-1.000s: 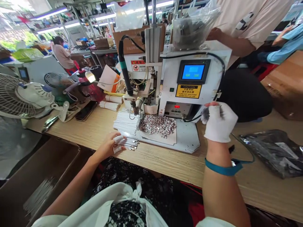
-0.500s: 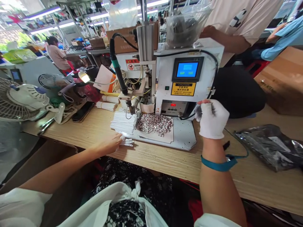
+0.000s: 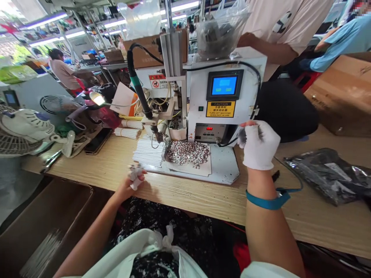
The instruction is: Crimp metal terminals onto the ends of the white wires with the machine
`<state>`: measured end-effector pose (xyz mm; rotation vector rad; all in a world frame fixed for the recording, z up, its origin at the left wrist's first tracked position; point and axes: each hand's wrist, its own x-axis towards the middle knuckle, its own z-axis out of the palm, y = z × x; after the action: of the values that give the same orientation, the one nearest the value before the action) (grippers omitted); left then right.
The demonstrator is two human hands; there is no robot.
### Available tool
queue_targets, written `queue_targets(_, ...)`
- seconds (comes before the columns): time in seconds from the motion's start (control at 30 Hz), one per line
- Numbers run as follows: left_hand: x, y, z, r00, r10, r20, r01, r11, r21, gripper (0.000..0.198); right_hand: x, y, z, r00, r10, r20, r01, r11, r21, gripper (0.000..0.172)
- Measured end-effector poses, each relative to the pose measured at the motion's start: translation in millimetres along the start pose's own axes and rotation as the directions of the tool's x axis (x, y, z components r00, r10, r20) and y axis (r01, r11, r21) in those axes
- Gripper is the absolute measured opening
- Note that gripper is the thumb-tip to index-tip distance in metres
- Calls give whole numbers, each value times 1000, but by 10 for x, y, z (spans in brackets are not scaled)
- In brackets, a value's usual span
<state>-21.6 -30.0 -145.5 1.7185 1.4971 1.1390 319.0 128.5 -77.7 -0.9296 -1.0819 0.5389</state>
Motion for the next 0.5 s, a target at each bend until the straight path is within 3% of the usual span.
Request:
queue_targets(0.13, 50, 64, -54, 964, -182, 195, 141, 969, 204, 20, 24, -1, -22, 1000, 0, -31, 1, 1000, 25, 7)
queue_targets(0.23, 63, 282, 47, 934, -243, 261, 234, 970, 65, 39, 28, -12, -10, 1000, 0, -27, 1, 999, 40, 8)
queue_targets(0.27, 78, 385, 156, 931, -230, 284, 239, 971, 2, 48, 22, -34, -7, 1000, 7, -10, -7, 999, 51, 9)
queue_targets(0.3, 102, 498, 299, 915, -258, 310, 326, 926, -193, 55, 10, -72, -9, 1000, 21, 19, -23, 998, 58, 11)
queue_targets(0.37, 169, 738, 649, 861, -248, 445, 461, 750, -475, 56, -37, -195, -42, 991, 73, 114, -78, 996, 39, 14)
queue_targets(0.43, 250, 966, 997, 862, -159, 481, 467, 619, -632, 54, -137, -355, -115, 957, 119, 265, -112, 993, -41, 20)
queue_targets(0.5, 332, 1144, 1270, 877, -95, 471, 442, 543, -714, 53, -305, -489, -205, 891, 174, 420, -129, 983, -132, 25)
